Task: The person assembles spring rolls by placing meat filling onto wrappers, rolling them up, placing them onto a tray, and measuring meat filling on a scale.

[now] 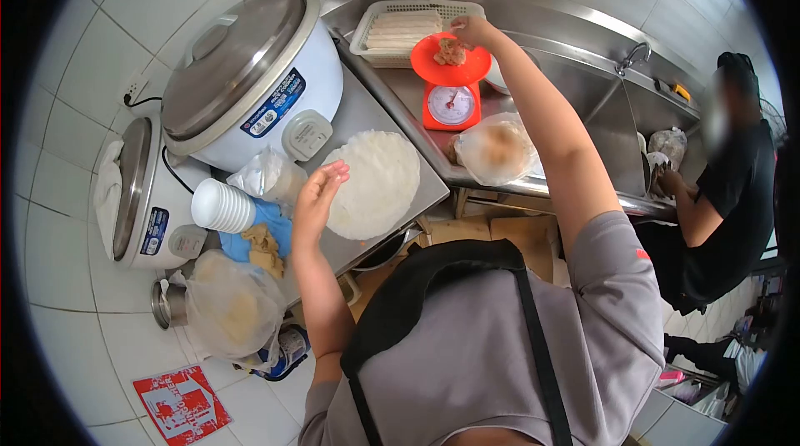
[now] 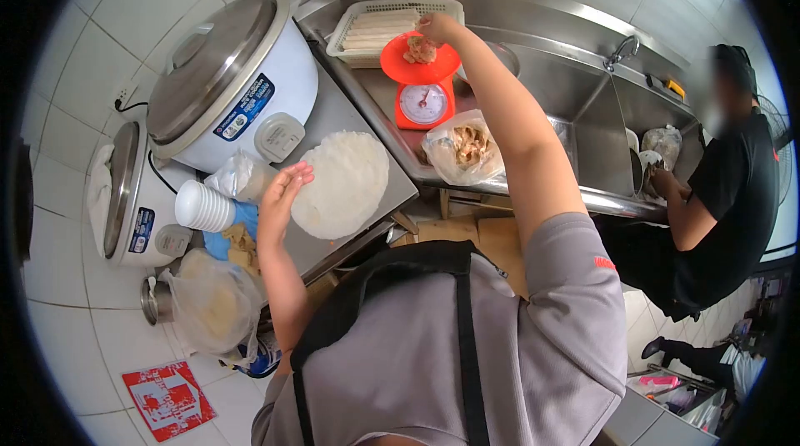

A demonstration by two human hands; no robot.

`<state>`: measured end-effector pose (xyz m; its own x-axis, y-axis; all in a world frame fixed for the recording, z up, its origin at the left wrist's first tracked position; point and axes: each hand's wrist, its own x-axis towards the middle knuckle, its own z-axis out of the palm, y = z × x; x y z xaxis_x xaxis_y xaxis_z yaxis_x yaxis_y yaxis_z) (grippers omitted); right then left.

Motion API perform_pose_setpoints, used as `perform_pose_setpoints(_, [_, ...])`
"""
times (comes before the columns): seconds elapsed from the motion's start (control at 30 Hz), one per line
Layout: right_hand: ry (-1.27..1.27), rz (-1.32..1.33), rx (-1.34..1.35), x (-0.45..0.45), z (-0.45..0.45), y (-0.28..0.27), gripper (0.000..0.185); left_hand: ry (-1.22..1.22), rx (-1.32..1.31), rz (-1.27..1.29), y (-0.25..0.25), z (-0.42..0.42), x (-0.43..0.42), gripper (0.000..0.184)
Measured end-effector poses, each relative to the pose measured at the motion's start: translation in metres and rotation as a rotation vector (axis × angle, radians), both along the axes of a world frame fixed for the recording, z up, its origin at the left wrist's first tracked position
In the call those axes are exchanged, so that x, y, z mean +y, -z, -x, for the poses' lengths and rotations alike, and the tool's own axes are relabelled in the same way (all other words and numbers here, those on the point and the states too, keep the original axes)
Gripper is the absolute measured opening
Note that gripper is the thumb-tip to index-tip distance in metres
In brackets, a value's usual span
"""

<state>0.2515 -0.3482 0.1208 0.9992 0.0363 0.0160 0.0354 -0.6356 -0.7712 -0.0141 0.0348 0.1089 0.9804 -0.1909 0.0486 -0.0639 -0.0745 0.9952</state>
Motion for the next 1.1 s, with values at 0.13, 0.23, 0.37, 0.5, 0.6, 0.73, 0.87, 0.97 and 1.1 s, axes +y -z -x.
perform_pose_setpoints(0.13, [0.070, -0.136, -0.003, 0.003, 0.015, -0.011, 0.013, 0.026, -0.001, 0.008, 0.003, -0.006, -0.003, 0.028])
perform_pose_setpoints(0.23, [0.052, -0.177, -0.022, 0.002, 0.017, -0.016, 0.012, 0.036, 0.002, 0.003, 0.006, -0.009, -0.003, 0.028])
perform_pose_setpoints(0.37, [-0.028, -0.235, -0.007, -0.002, 0.019, -0.026, 0.012, 0.034, 0.005, 0.004, 0.010, -0.012, -0.005, 0.028])
perform_pose_setpoints(0.5, [-0.069, -0.524, -0.031, -0.001, 0.024, -0.042, 0.012, 0.042, 0.017, 0.012, 0.008, -0.014, -0.007, 0.028])
perform_pose_setpoints(0.6, [-0.026, -0.659, -0.090, -0.001, 0.024, -0.044, 0.013, 0.046, 0.013, 0.020, 0.009, -0.015, -0.008, 0.028])
perform_pose_setpoints(0.73, [-0.068, -0.701, -0.070, -0.003, 0.030, -0.043, 0.012, 0.045, 0.018, 0.006, 0.008, -0.014, -0.011, 0.028])
perform_pose_setpoints(0.87, [-0.033, -0.635, -0.059, 0.003, 0.040, -0.043, 0.015, 0.084, 0.016, -0.019, 0.008, -0.015, -0.014, 0.030])
perform_pose_setpoints(0.97, [-0.034, -0.601, -0.062, -0.001, 0.038, -0.033, 0.017, 0.086, 0.019, -0.020, 0.010, -0.017, -0.016, 0.030])
perform_pose_setpoints(1.1, [-0.058, -0.407, -0.140, -0.003, 0.036, -0.015, 0.021, 0.089, 0.030, -0.010, 0.009, -0.018, -0.022, 0.028])
